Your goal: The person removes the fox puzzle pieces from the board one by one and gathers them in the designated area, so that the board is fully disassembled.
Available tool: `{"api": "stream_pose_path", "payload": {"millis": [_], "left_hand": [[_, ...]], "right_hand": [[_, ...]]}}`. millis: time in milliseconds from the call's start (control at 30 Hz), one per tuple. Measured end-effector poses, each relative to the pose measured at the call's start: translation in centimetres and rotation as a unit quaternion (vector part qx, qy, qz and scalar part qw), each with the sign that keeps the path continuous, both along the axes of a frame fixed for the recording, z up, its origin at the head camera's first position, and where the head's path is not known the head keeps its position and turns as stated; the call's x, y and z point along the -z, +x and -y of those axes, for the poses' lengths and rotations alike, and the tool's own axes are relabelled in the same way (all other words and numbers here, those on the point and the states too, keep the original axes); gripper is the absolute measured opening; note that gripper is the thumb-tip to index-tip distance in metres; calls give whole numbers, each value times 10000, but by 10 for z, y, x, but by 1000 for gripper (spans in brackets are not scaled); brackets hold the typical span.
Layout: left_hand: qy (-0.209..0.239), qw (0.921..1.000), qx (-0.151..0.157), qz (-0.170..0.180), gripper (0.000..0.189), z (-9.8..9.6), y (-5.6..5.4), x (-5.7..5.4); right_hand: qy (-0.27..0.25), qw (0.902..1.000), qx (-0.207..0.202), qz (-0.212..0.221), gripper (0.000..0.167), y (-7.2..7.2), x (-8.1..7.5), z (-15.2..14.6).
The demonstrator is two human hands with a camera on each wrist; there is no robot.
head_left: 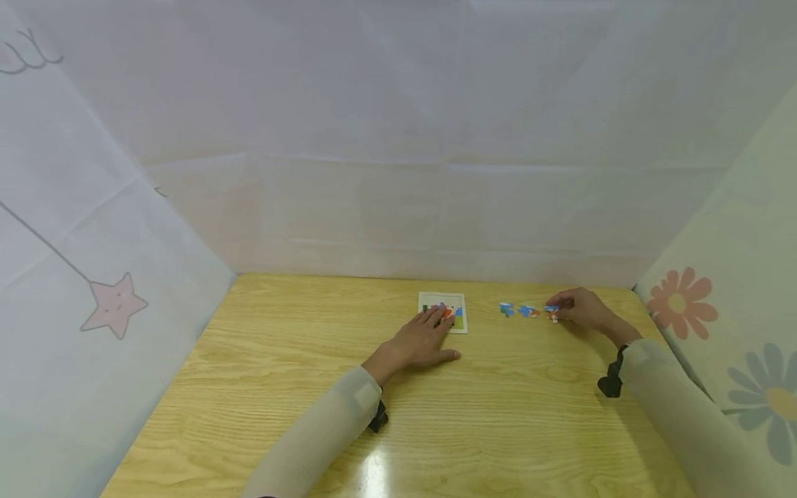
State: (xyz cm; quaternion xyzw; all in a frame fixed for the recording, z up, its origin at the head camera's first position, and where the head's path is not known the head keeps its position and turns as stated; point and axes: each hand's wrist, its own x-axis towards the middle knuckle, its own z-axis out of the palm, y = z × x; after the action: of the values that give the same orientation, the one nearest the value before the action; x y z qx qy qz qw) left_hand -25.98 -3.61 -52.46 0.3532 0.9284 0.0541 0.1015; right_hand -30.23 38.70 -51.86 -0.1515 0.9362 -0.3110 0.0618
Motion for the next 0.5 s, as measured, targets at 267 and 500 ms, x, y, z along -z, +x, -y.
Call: {"api": "stream_pose_path", "payload": {"millis": [267,500], "left_hand": [[-48,10000,17,-68,87,0,0,2],[-111,9999,45,-86,89,0,0,4]], "right_hand": [[20,9999,12,111,20,-1,3,-2],[-63,10000,57,-34,20,0,-2,3]]}}
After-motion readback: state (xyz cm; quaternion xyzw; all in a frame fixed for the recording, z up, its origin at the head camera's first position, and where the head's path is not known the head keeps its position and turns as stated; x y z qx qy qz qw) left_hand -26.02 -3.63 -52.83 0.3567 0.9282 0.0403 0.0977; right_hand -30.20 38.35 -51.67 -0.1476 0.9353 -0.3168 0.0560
